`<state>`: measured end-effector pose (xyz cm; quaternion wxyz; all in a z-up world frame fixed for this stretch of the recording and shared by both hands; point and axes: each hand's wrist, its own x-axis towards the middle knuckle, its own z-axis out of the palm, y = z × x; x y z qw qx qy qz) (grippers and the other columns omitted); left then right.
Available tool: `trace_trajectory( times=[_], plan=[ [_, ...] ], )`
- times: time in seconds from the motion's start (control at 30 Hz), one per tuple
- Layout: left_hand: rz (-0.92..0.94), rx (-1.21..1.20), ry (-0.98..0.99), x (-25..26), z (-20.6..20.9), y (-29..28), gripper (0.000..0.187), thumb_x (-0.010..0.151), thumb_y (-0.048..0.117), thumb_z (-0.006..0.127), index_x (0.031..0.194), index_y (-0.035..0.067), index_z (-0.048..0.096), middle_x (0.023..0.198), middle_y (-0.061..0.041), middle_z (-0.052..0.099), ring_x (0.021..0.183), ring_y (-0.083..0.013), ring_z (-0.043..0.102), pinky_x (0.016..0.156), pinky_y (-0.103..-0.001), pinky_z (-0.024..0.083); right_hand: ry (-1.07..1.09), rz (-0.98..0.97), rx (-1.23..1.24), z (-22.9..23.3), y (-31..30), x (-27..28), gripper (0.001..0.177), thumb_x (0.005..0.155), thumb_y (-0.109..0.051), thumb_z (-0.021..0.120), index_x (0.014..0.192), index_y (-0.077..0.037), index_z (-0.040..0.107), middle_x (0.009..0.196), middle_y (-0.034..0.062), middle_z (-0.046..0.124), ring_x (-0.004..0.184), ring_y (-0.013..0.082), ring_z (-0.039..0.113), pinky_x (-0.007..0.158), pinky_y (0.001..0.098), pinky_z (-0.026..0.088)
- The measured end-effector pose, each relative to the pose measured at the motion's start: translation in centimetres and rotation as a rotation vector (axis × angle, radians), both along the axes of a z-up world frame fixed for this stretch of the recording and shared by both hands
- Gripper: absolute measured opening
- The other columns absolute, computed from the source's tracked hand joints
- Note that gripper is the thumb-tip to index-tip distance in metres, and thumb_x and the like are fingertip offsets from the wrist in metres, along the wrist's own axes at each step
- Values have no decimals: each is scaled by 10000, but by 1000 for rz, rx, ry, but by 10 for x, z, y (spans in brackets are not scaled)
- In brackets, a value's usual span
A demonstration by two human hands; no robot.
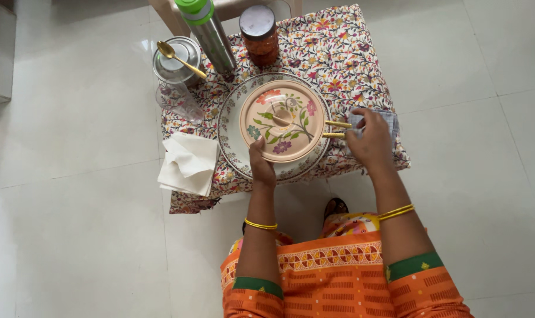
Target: The person wipes the inside and outside of a floral-patterned bowl and lid with a cloth, then replaces the lid and moves a metal thermos.
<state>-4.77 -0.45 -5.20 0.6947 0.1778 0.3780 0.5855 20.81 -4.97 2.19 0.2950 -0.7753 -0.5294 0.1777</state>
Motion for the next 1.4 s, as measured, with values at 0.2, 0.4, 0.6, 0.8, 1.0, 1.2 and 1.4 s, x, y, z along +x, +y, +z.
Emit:
trace_trajectory(
  times=[0.2,0.4,0.6,0.8,1.0,1.2,1.4],
  plan=[
    [-34,74,-12,10,16,-8,466,1017,354,489,1284,-21,563,1198,-123,653,1109,-205,639,1003,-361,502,-272,-10,-395,17,-18,2,928,601,-442,970,1338,-146,489,1294,147,463,1216,365,439,978,539,399],
    [-3,105,17,27,63,-35,472,994,353,463,1327,26,535,1223,-123,643,1108,-200,644,990,-341,514,-219,-110,-200,-10,-26,17,366,736,-315,812,1039,-133,717,1201,145,607,1182,350,552,968,513,489],
    [40,69,48,20,99,-73,491,999,357,443,1390,61,413,1231,-144,617,1104,-241,650,941,-389,559,49,-263,348,10,-46,34,230,984,-223,651,1065,-7,647,1042,182,683,924,337,656,814,473,533],
    [-6,65,493,4,102,-136,600,1039,442,369,1504,64,356,1328,-186,557,1215,-300,603,1035,-380,513,538,170,330,120,-108,-43,355,986,-165,509,1333,-100,546,1217,151,652,917,242,721,717,369,625],
    [10,269,253,9,66,-183,596,1140,404,297,1579,11,389,1372,-366,503,1215,-363,550,1084,-435,486,-439,611,505,117,-150,-133,686,907,-425,591,1510,-148,419,1569,255,350,1428,458,256,1188,591,117],
    [26,368,41,-25,61,-191,595,1114,425,231,1461,-2,460,1396,-176,580,1322,-310,541,1101,-411,490,-473,966,394,97,-199,-136,609,995,-256,458,1590,-156,369,1673,100,319,1566,308,234,1283,522,86],
    [-59,439,110,-6,68,-195,596,1089,422,273,1556,56,331,1496,-192,482,1371,-274,514,1143,-403,464,-395,948,511,107,-218,-98,689,914,-385,564,1544,-175,384,1628,112,302,1509,313,234,1232,570,63]
  ],
)
